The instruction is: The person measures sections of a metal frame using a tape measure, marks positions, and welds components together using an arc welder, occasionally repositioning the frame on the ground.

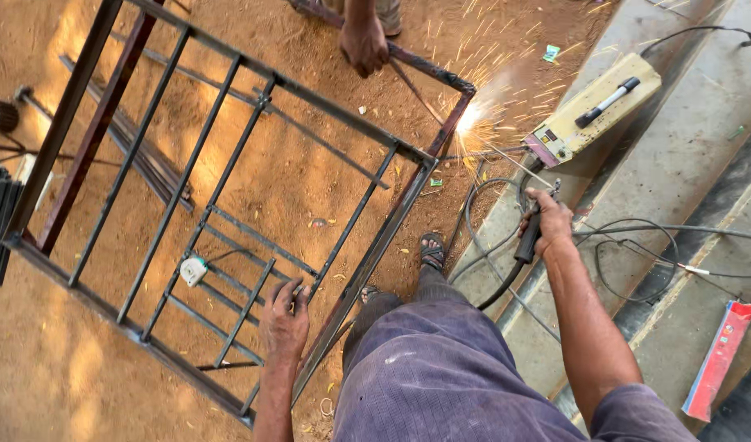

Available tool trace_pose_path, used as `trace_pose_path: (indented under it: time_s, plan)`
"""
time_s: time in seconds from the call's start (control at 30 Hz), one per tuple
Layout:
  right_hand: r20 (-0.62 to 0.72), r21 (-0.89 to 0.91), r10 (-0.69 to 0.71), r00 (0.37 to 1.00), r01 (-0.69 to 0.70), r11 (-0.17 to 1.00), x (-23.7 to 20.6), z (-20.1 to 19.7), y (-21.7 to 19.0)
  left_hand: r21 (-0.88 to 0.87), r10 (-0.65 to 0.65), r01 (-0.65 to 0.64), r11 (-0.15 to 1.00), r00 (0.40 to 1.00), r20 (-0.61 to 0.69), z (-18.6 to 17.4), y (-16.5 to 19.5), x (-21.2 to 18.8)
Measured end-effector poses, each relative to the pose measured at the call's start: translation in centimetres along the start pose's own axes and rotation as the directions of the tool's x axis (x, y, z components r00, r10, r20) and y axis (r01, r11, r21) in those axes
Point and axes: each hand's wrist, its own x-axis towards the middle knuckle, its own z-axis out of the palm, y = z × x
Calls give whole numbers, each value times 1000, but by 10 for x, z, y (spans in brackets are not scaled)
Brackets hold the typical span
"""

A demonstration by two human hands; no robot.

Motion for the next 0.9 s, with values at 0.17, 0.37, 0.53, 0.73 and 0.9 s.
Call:
trace_pose_path:
  time_s: [0.17,0.37,0.53,0.73,0.9]
  plan:
    - [-17,-90,-122,992,120,989,-21,18,-4,25,-18,18,1000,1000,9,-4,-3,-5]
    - [-31,-163,-235,971,227,960,-36,29,-1,-13,-82,83,997,997,13,-10,-10,-11]
    - [16,-168,-282,959,281,945,-44,31,9,-47,-132,131,990,991,-6,-16,-26,-21]
    - [-22,-186,-304,952,295,937,-44,28,27,-120,-79,71,990,994,-69,-17,-54,-32]
    - [-196,-347,-571,797,488,801,-61,24,61,-142,-140,126,982,985,-97,-24,-110,-45]
